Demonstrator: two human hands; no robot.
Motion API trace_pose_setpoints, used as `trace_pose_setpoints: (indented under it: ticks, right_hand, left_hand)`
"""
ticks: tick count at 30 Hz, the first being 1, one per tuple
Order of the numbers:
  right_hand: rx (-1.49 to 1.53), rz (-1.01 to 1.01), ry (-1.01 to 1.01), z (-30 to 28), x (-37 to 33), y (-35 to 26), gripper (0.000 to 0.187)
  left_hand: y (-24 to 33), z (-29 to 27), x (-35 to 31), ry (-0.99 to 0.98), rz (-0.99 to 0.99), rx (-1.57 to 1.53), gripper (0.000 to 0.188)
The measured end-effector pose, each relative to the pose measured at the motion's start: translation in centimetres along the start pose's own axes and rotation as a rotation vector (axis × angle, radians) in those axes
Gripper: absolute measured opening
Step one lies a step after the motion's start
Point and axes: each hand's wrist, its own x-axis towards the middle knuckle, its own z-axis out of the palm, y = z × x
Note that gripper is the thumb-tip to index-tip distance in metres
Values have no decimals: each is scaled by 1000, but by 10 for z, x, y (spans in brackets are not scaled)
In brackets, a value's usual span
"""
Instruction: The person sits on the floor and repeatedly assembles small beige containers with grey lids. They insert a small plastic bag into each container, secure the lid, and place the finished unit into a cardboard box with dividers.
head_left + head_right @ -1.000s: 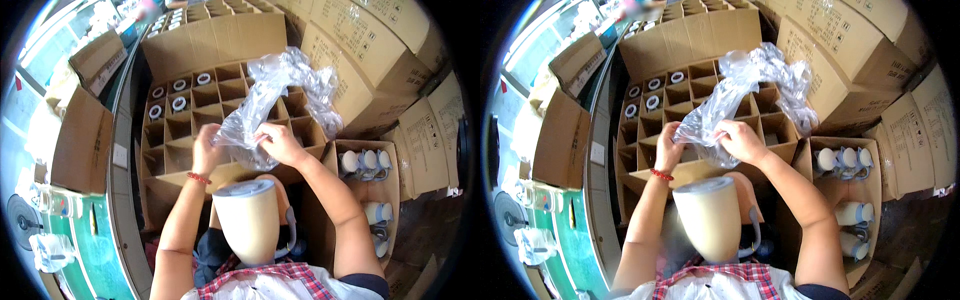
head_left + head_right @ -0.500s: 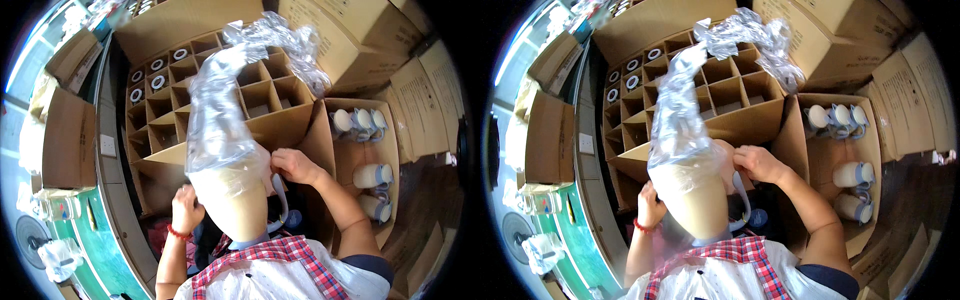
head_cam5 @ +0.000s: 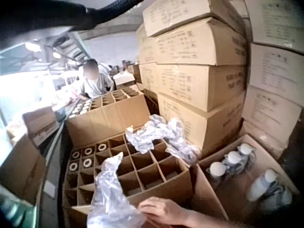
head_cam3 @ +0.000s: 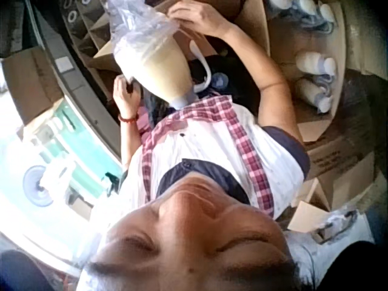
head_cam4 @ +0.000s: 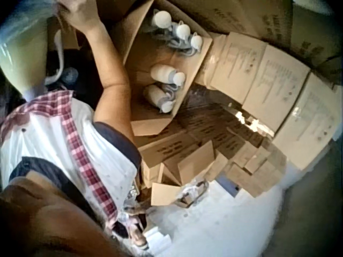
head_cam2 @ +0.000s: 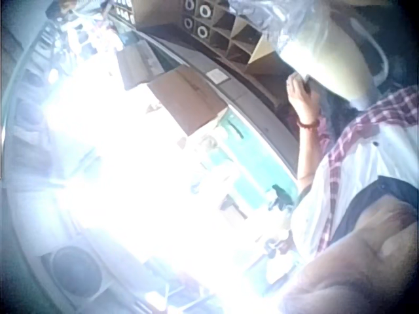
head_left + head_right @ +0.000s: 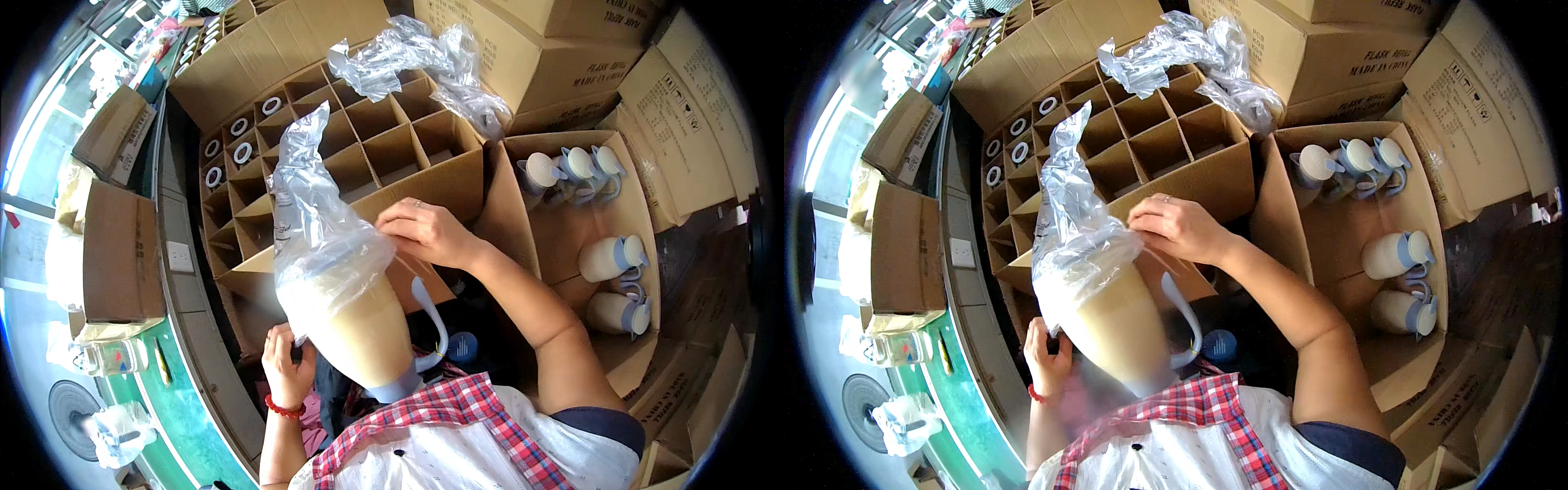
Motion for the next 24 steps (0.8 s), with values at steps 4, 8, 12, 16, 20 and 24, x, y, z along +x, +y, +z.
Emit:
trace_pose_setpoints:
  ticks: [4, 8, 12, 16, 20, 24]
  right_hand:
    - [54, 3, -83, -15, -41, -12, 21]
    - [187, 95, -141, -17, -72, -46, 19]
    - [397, 192, -279, -34, -100, -85, 14]
    - [512, 199, -646, -44, -166, -142, 18]
    - [727, 369, -610, -56, -202, -165, 23]
    - [552, 681, -433, -104, -240, -147, 28]
  left_hand:
    - [-2, -5, -21, -87, -10, -5, 26]
    - [7, -12, -33, -339, 1, -53, 23]
    - [7, -14, -90, -923, 57, -170, 21]
    - [74, -48, -8, -746, 300, -181, 29]
    - [154, 3, 49, -766, 895, 221, 46]
    - [147, 79, 64, -1106, 1060, 584, 28]
